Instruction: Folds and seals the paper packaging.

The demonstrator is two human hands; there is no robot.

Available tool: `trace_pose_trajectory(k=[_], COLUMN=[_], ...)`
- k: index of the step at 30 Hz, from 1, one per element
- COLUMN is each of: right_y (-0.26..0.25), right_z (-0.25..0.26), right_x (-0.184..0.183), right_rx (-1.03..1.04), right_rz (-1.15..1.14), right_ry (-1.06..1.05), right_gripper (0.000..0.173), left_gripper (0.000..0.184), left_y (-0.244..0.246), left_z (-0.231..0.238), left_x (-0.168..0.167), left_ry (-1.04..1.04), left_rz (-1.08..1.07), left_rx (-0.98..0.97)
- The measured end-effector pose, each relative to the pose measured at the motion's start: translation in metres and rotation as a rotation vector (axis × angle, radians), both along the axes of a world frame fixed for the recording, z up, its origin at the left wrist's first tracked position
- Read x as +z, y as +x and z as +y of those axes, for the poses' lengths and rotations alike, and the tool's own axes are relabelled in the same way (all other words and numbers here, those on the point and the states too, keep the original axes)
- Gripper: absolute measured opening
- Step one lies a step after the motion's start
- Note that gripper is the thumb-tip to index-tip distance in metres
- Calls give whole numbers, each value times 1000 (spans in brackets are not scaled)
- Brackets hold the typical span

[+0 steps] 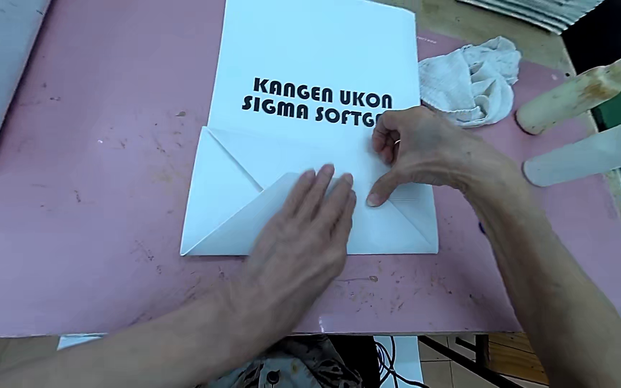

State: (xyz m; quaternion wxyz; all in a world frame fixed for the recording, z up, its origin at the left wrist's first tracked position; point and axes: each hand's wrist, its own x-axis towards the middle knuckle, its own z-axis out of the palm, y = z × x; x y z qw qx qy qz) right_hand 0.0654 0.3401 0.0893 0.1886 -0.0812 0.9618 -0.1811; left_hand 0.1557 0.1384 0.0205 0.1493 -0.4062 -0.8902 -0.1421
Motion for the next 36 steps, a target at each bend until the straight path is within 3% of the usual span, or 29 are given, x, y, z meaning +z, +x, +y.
trace_pose_trajectory(k=[4,7,8,10,13,14,16,18,21,24,26,29,34,36], right_y=[4,-13,-21,-38,-60,-65,-65,-50,6,75,92,77,12,10], right_z=[20,55,66,83,100,103,104,93,54,-2,-20,-8,25,30], right_x=[-3,3,7,13,7,2,0,15,30,-16,-57,-56,-30,-18], right_rx=[120,158,82,-158,-377,-367,-268,-276,-239,-15,85,60,-172,-132], right_rz=[21,196,366,552,377,309,339,515,732,893,994,842,548,572], right_ry=[-221,-395,-298,2,199,210,200,196,276,275,286,332,459,425], right_gripper=[53,21,20,41,77,76,47,30,38,36,32,34,50,54], left_gripper=[50,52,52,52,52,52,52,52,51,47,41,50,52,53], left_y=[11,8,8,10,10,9,9,11,14,16,15,14,12,13], left_z=[31,33,33,35,36,36,36,37,38,38,38,36,37,36], left_x=[-23,-33,-34,-35,-35,-36,-36,-35,-33,-33,-35,-34,-29,-24], left_ry=[-40,47,58,65,92,101,97,88,76,110,152,111,114,116], left_rz=[58,76,77,61,64,68,67,41,2,-17,-4,-45,-102,-196], left_rx=[137,146,152,162,171,174,175,176,187,181,181,170,168,152])
